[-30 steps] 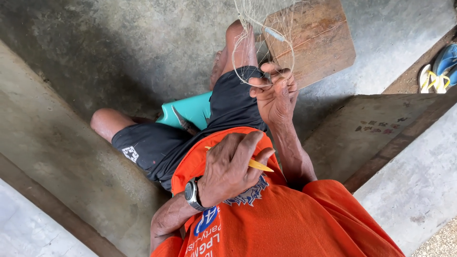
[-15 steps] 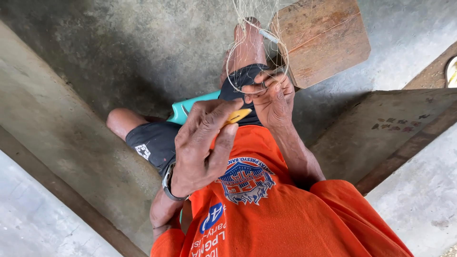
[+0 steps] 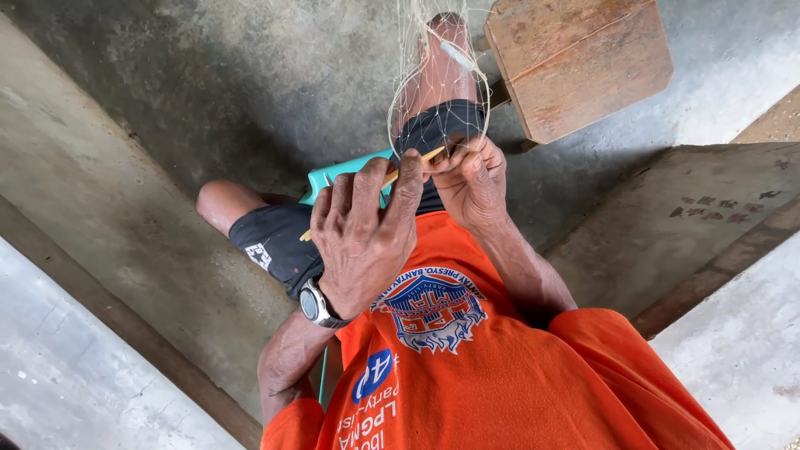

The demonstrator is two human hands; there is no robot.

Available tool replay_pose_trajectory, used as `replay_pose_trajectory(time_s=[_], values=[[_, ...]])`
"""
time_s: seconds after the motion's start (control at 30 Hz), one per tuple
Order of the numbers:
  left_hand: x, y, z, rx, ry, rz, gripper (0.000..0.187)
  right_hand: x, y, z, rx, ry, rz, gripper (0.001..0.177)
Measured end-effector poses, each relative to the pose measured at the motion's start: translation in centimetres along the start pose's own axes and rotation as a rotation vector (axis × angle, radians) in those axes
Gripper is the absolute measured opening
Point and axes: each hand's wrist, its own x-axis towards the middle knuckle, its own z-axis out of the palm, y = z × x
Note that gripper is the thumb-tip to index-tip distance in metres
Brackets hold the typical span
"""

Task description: Weaving a fishing net by hand using a wooden shuttle and a gauge to create uniform mesh.

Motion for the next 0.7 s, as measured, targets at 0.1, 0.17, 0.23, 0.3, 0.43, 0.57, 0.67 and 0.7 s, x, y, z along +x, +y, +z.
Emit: replay_pose_trajectory(time_s=[0.1,0.17,0.23,0.3,0.43,0.57,0.67,0.7], values=[[0.4,-0.2,0.3,-0.069,0.013,0.036,0.029,-0.4,0.5,-0.7,0.075,-0.018,0.011,0.018],[0.5,-0.4,0.8,-0.189,0.093,0.038,0.023,-0.8,2.1,-3.3,0.07,-0.034,-0.064,0.018],[0.4,-0.4,1.2,-0.317,0.168,0.044,0.018,-0.9,2.6,-3.8,0.062,-0.04,-0.143,0.019],[0.0,-0.2,1.5,-0.39,0.188,0.036,0.023,-0.6,2.1,-2.0,0.102,-0.045,-0.137,0.018],[0.0,0.6,2.1,-0.388,0.242,0.064,0.026,-0.9,2.6,-1.9,-0.007,-0.01,-0.153,0.02],[0.5,2.3,3.3,-0.404,0.3,0.051,0.028,-0.3,2.4,-1.2,-0.155,0.012,-0.193,0.027],[1.0,3.6,3.5,-0.441,0.402,-0.034,0.016,0.6,2.4,-1.8,-0.188,-0.04,-0.264,0.026],[1.3,4.0,3.5,-0.467,0.469,-0.086,0.01,1.1,2.3,-2.0,-0.206,-0.064,-0.317,0.026]])
